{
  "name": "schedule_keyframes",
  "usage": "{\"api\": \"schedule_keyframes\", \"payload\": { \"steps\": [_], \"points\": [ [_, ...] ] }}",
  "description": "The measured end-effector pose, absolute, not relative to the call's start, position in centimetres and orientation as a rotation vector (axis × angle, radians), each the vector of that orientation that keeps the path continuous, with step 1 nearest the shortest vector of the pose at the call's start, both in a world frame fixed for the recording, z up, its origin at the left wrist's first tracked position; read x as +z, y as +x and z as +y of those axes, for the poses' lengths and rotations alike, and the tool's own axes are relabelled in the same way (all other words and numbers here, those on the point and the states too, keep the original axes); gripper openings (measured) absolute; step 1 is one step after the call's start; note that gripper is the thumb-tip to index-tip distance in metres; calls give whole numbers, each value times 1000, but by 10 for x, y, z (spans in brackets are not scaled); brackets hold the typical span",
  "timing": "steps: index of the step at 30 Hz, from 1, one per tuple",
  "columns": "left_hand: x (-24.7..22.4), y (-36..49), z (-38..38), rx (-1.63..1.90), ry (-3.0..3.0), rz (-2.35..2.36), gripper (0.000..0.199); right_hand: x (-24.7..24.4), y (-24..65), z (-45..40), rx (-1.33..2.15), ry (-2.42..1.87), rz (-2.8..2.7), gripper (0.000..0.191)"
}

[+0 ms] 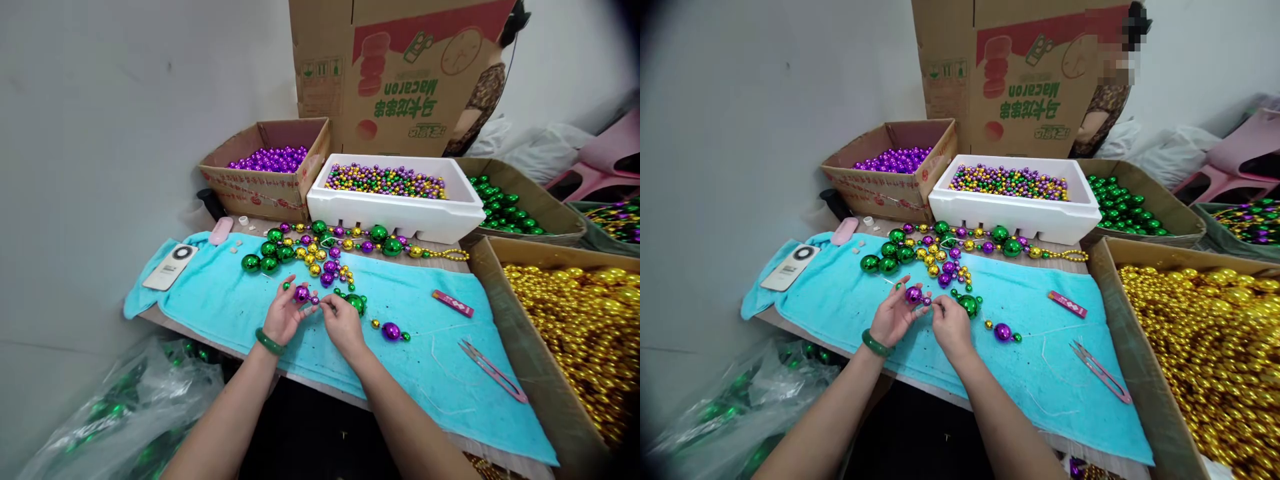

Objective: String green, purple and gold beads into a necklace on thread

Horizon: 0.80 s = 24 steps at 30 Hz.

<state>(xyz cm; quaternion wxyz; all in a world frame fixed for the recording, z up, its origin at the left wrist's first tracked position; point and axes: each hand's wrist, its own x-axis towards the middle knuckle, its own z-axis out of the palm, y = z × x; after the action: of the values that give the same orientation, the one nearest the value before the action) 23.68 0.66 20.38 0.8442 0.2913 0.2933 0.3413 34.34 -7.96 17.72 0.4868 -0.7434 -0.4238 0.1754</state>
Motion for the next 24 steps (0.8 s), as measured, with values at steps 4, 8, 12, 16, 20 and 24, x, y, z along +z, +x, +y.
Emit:
{"api": "schedule_keyframes", "payload": {
  "steps": [4,8,12,16,20,24],
  "points": [
    [203,240,8,715,738,702,37,181,352,-86,414,-1835,-1005,17],
    [211,243,20,747,713,710,24,186,362,-100,408,-1873,-975,17],
    [221,240,49,900,631,751,12,185,381,-127,416,-1909,-907,15],
    [213,241,65,991,774,849,14,186,403,-152,538,-1805,-707,17],
    [184,260,48,819,1401,995,15,195,404,-149,611,-1579,-542,22],
    [165,280,25,797,1958,879,16,202,373,-123,534,-1544,-574,17]
  ]
}}
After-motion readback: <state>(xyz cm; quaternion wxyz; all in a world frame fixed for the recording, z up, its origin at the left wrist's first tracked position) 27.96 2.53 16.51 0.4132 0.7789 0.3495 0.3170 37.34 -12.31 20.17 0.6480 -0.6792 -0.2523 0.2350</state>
